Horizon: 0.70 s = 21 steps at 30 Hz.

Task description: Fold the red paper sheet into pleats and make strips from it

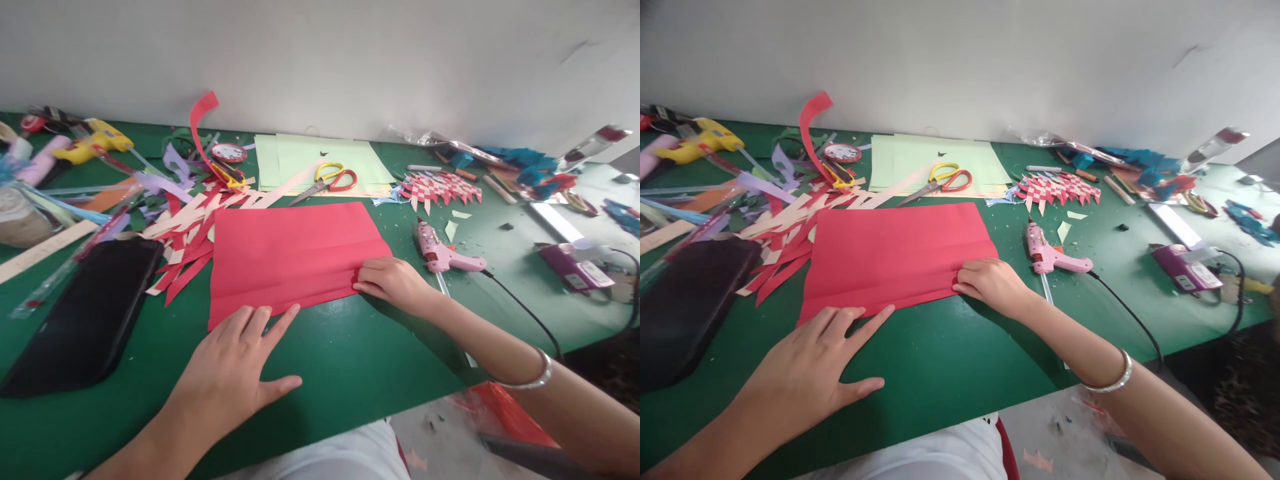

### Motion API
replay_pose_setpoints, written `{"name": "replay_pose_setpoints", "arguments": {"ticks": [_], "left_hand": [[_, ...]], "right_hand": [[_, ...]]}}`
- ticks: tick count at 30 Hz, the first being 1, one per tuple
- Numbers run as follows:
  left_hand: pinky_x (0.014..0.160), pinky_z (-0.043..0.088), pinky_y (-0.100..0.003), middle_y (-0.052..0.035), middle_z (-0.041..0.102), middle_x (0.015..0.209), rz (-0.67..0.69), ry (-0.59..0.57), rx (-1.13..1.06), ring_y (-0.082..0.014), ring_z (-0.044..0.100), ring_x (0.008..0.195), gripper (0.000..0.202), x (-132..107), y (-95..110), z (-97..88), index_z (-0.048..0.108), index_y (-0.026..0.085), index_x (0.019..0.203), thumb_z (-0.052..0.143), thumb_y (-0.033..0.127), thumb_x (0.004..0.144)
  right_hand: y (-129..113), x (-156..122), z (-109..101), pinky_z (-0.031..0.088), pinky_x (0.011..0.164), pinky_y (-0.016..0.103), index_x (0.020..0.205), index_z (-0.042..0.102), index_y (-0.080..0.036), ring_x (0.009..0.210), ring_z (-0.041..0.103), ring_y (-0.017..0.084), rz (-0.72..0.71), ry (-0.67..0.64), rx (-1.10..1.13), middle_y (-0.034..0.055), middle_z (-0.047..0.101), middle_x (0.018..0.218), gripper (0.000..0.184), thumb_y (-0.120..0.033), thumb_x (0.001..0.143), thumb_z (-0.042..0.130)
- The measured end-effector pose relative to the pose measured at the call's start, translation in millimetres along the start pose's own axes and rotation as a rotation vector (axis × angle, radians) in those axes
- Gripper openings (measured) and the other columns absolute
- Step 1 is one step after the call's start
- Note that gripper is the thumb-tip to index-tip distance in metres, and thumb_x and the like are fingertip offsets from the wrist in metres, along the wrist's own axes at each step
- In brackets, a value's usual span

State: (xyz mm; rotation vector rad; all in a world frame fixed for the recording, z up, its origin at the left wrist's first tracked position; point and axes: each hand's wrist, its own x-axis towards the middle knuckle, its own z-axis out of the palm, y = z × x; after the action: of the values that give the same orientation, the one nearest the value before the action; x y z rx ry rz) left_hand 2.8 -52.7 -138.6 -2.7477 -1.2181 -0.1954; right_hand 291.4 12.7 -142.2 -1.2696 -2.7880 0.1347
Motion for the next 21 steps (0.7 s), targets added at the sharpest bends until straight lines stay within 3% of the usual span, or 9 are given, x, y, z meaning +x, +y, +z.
{"name": "replay_pose_setpoints", "arguments": {"ticks": [7, 14, 21], "left_hand": [[0.067, 0.043, -0.035, -0.0111, 0.058, 0.091, 0.003, -0.006, -0.005, -0.0227, 0.050, 0.078, 0.071, -1, -1, -0.6, 0.050, 0.017, 0.129, 0.041, 0.066, 0.078], [0.086, 0.040, -0.036, -0.0147, 0.058, 0.118, 0.131, 0.010, -0.004, -0.0268, 0.049, 0.104, 0.075, 5, 1, 11.4, 0.054, 0.008, 0.122, 0.032, 0.066, 0.082], [0.084, 0.039, -0.040, -0.0125, 0.057, 0.113, 0.095, -0.104, 0.002, -0.0277, 0.050, 0.098, 0.074, 22, 7, 6.3, 0.040, 0.020, 0.136, 0.041, 0.066, 0.078]], "right_hand": [[0, 0, 1, 0.027, 0.056, 0.025, 0.074, 0.058, -0.018, 0.062, 0.048, 0.012, 0.001, 0.022, -0.023, 0.0026, 0.059, 0.072, 0.038, -0.036, 0.095, 0.032], [-1, 0, 5, 0.028, 0.057, 0.025, 0.073, 0.057, -0.017, 0.063, 0.048, 0.013, -0.004, 0.050, -0.029, 0.0024, 0.058, 0.071, 0.035, -0.034, 0.094, 0.034], [-1, -4, 5, 0.032, 0.059, 0.024, 0.073, 0.055, -0.018, 0.064, 0.049, 0.013, 0.060, 0.081, 0.097, 0.0022, 0.057, 0.071, 0.028, -0.034, 0.092, 0.041]]}}
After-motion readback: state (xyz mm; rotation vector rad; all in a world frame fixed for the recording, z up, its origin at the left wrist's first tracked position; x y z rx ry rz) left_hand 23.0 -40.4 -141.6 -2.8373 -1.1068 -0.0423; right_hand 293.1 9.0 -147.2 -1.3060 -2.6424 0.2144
